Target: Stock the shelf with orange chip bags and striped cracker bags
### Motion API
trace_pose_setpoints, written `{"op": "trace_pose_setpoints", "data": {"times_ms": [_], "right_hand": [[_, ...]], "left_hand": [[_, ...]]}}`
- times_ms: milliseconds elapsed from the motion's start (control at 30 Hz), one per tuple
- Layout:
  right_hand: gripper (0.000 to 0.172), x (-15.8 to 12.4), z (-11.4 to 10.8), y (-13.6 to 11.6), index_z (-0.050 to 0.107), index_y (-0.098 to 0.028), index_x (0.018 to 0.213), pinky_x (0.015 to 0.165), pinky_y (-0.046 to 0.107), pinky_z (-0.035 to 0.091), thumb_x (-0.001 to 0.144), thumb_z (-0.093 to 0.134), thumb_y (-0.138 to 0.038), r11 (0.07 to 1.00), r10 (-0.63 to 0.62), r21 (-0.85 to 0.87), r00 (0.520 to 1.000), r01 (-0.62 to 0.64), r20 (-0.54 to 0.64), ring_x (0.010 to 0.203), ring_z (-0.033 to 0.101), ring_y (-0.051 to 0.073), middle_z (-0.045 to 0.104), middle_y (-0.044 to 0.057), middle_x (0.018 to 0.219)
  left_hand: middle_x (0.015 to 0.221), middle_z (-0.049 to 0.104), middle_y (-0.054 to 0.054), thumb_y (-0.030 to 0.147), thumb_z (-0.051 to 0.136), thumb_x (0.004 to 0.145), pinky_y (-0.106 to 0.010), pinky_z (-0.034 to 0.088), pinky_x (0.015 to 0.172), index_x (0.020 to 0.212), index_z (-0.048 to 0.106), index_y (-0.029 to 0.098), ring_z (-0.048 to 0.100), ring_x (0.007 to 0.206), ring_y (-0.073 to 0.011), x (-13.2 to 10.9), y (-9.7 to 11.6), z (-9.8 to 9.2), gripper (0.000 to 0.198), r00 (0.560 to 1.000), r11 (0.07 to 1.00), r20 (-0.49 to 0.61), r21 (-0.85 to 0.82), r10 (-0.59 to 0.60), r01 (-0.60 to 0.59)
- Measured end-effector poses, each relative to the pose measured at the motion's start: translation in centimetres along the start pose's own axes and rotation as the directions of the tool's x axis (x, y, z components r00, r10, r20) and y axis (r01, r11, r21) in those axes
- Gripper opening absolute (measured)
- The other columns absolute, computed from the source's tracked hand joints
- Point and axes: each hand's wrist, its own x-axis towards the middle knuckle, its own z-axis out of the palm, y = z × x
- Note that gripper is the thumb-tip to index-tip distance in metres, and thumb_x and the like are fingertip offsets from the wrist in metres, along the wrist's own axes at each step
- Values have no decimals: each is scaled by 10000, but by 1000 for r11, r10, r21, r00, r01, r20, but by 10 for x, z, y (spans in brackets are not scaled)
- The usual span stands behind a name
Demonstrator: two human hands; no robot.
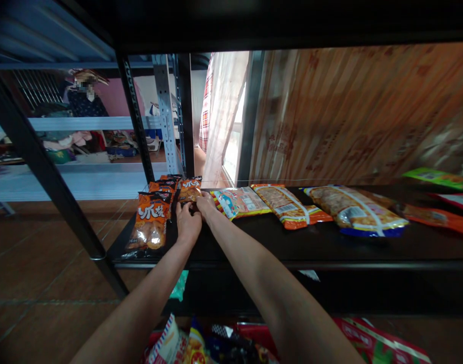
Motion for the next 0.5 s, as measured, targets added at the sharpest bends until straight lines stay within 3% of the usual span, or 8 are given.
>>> {"op": "trace_pose_setpoints", "data": {"times_ms": [200, 500], "right_hand": [[245, 11, -7, 5, 644, -157, 1047, 661, 230, 515, 829, 535, -174, 968, -53, -247, 999, 49, -10, 727, 649, 137, 698, 62, 910], [278, 8, -11, -2, 649, -150, 1075, 804, 285, 502, 867, 498, -256, 825, -82, -562, 997, 59, -15, 934, 662, 202, 702, 101, 1022]], "left_hand": [[1499, 293, -238, 99, 468, 789, -283, 188, 1145, 1188, 578, 39, 240, 1421, -237, 2, -1, 1, 419, 1000, 1000, -16, 28, 10, -9], [1488, 367, -152, 114, 480, 776, -291, 217, 1144, 1156, 623, 106, 298, 1399, -225, 6, -6, 4, 407, 998, 999, -59, 40, -4, 6]]}}
